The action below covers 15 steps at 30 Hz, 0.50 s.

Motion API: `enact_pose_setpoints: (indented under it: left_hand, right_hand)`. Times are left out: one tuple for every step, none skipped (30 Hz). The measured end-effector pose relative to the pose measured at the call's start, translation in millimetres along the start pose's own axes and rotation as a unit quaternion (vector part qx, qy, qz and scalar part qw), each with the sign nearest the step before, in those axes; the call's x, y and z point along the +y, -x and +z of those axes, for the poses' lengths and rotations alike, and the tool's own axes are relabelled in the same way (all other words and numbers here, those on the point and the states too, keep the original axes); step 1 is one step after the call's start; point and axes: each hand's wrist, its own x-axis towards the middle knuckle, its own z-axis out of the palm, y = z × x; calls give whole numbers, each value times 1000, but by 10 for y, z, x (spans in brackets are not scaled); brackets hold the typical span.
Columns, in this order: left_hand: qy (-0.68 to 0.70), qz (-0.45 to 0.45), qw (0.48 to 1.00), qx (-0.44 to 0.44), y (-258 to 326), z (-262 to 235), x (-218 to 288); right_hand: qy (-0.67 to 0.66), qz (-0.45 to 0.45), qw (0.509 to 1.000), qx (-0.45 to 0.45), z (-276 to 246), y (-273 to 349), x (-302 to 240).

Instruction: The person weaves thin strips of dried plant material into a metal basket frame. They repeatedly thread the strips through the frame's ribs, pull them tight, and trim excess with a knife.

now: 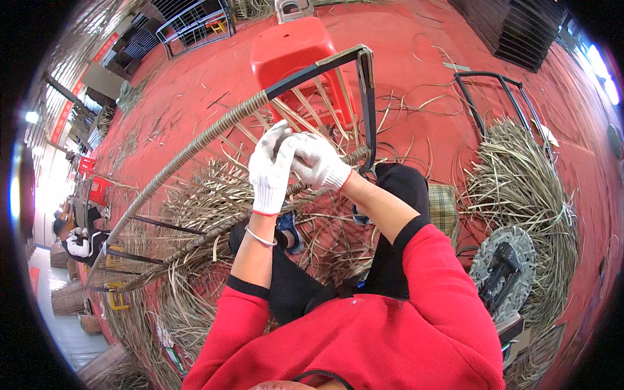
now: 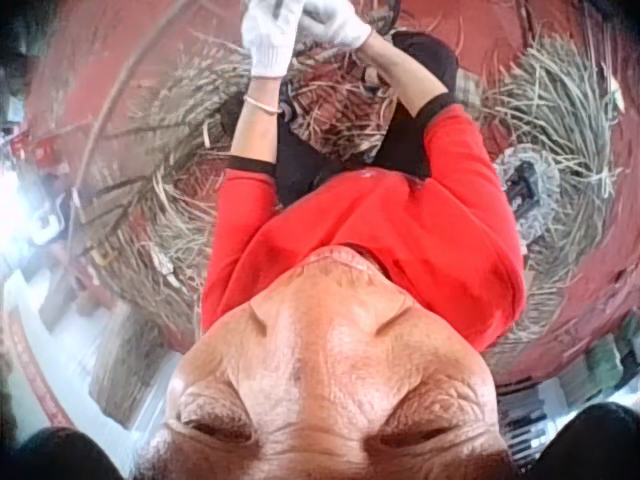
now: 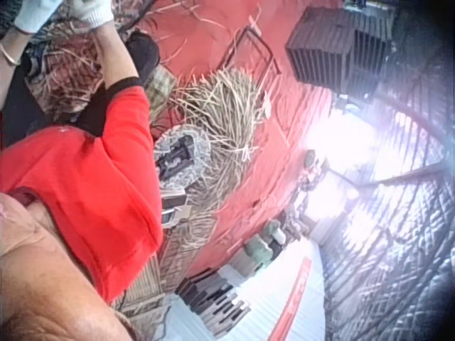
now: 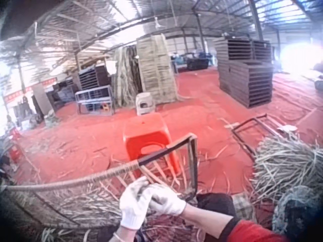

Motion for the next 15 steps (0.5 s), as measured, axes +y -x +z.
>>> enact_pose_setpoints:
  left_hand:
    - [24, 0, 1000, -19, -64, 17, -62]
    - [42, -41, 997, -42, -132, 31, -113]
    - [69, -70, 993, -63, -190, 45, -156]
    - [96, -51, 993, -54, -240, 72, -192]
    - [53, -58, 995, -64, -262, 69, -219]
    - [23, -46, 995, -81, -277, 50, -244]
    - [-2, -22, 995, -96, -278, 34, -275]
    - [-6, -48, 994, -101, -272, 37, -318]
    - [37, -44, 994, -93, -254, 41, -373]
    - [80, -43, 993, -79, -245, 67, -439]
    - [126, -51, 988, -70, -223, 96, -517]
    - [35, -11, 997, -74, -259, 68, -602]
    - [-25, -20, 997, -71, -239, 68, -691]
    - [-81, -35, 994, -68, -199, 55, -780]
    - [-117, -20, 991, -61, -158, 38, -866]
  right_hand:
    - [21, -1, 1000, -2, -17, 19, 24]
    - [43, -15, 999, -26, -33, 49, 42]
    - [59, -33, 997, -35, -32, 64, 77]
    - [78, -63, 994, -50, -41, 84, 106]
    - [100, -84, 989, -69, -38, 88, 139]
    - [129, -104, 982, -91, -63, 98, 165]
    - [148, -115, 974, -125, -83, 103, 181]
    - [172, -117, 963, -168, -122, 114, 182]
    - [204, -104, 948, -222, -163, 132, 164]
    - [209, -157, 955, -138, -205, 182, 106]
    - [236, -103, 958, -123, -245, 247, 36]
    - [259, -60, 960, -88, -283, 342, -61]
    - [285, -8, 957, -60, -302, 455, -166]
    - [296, 41, 954, -4, -269, 615, -318]
    - [311, 112, 943, 32, -219, 805, -477]
